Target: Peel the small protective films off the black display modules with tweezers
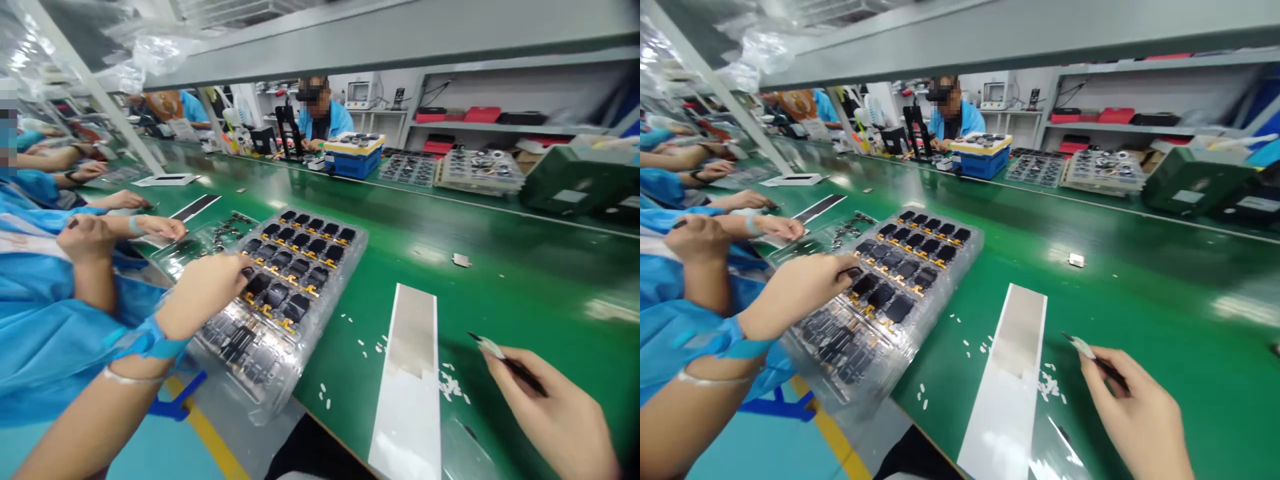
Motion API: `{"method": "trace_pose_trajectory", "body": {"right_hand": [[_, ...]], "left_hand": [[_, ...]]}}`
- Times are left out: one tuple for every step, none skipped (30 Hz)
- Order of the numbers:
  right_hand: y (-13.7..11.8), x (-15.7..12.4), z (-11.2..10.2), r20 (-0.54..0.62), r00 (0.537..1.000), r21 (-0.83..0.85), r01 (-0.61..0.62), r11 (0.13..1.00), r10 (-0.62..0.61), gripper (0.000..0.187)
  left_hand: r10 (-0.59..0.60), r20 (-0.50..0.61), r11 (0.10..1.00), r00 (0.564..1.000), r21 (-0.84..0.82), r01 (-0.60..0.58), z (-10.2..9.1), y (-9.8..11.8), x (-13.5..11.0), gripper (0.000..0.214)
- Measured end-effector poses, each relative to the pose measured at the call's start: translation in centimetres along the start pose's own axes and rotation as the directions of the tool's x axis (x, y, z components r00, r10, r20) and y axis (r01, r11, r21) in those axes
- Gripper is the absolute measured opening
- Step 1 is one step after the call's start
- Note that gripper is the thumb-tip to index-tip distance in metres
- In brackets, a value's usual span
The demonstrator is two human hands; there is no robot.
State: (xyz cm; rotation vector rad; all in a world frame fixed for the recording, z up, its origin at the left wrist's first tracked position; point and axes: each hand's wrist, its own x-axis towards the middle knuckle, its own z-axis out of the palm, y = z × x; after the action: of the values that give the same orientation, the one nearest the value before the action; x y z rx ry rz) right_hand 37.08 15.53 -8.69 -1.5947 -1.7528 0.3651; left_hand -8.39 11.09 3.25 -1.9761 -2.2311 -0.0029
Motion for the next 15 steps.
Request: {"method": "trace_pose_trajectory", "body": {"right_hand": [[-0.9, -0.3, -0.4, 0.000, 1.000, 0.006, 0.024, 1.000, -0.024, 0.021], [-1.9, -0.6, -0.8, 0.002, 0.998, 0.022, 0.056, 0.998, -0.056, 0.022], [-2.8, -1.1, -1.2, 0.000, 0.996, 0.041, 0.093, 0.995, -0.093, 0.022], [-3.8, -1.5, -1.6, -0.015, 0.992, 0.063, 0.125, 0.990, -0.124, 0.020], [-4.6, -2.0, -1.9, -0.006, 0.988, 0.085, 0.156, 0.984, -0.156, 0.016], [-5.4, -2.4, -2.2, -0.004, 0.983, 0.112, 0.184, 0.976, -0.185, 0.011], [-6.0, -2.7, -2.4, 0.002, 0.975, 0.143, 0.218, 0.965, -0.220, 0.008], [-6.5, -3.0, -2.6, 0.016, 0.960, 0.181, 0.273, 0.945, -0.280, 0.008], [-6.8, -3.1, -2.7, 0.031, 0.938, 0.222, 0.329, 0.918, -0.344, 0.011], [-7.0, -3.2, -2.7, 0.053, 0.914, 0.261, 0.376, 0.889, -0.402, 0.013], [-7.0, -3.2, -2.6, 0.076, 0.893, 0.291, 0.406, 0.866, -0.444, 0.016], [-7.0, -3.1, -2.5, 0.097, 0.882, 0.309, 0.414, 0.856, -0.461, 0.019], [-6.9, -3.0, -2.4, 0.119, 0.882, 0.312, 0.403, 0.860, -0.456, 0.022], [-6.8, -2.9, -2.1, 0.135, 0.889, 0.306, 0.382, 0.872, -0.437, 0.024], [-6.6, -2.9, -1.9, 0.148, 0.900, 0.294, 0.356, 0.887, -0.410, 0.024]], "left_hand": [[0.014, -0.019, 0.999, 1.000, -0.029, -0.015, -0.3, 1.0, -0.9, 0.021], [0.043, -0.041, 0.995, 0.998, -0.084, -0.046, -0.6, 2.2, -1.9, 0.018], [0.076, -0.080, 0.982, 0.994, -0.167, -0.089, -0.8, 3.7, -3.1, 0.014], [0.119, -0.185, 0.909, 0.976, -0.376, -0.182, -0.9, 5.4, -4.2, 0.009], [0.146, -0.264, 0.787, 0.953, -0.553, -0.274, -0.9, 7.3, -5.4, 0.013], [0.141, -0.294, 0.665, 0.945, -0.679, -0.311, -0.7, 9.4, -6.3, 0.022], [0.224, -0.253, 0.562, 0.941, -0.756, -0.336, -0.4, 11.5, -7.0, 0.035], [0.348, -0.204, 0.464, 0.915, -0.811, -0.357, 0.1, 13.5, -7.4, 0.045], [0.411, -0.174, 0.377, 0.895, -0.861, -0.341, 0.7, 15.5, -7.5, 0.047], [0.434, -0.176, 0.295, 0.884, -0.899, -0.324, 1.5, 17.2, -7.3, 0.041], [0.432, -0.178, 0.221, 0.884, -0.930, -0.295, 2.5, 18.8, -7.0, 0.034], [0.406, -0.177, 0.154, 0.896, -0.954, -0.258, 3.5, 20.1, -6.5, 0.026], [0.376, -0.144, 0.097, 0.915, -0.976, -0.193, 4.5, 21.2, -6.0, 0.019], [0.355, -0.099, 0.031, 0.930, -0.993, -0.118, 5.4, 22.0, -5.6, 0.012], [0.349, -0.050, -0.036, 0.936, -0.999, -0.040, 6.2, 22.6, -5.2, 0.006]]}}
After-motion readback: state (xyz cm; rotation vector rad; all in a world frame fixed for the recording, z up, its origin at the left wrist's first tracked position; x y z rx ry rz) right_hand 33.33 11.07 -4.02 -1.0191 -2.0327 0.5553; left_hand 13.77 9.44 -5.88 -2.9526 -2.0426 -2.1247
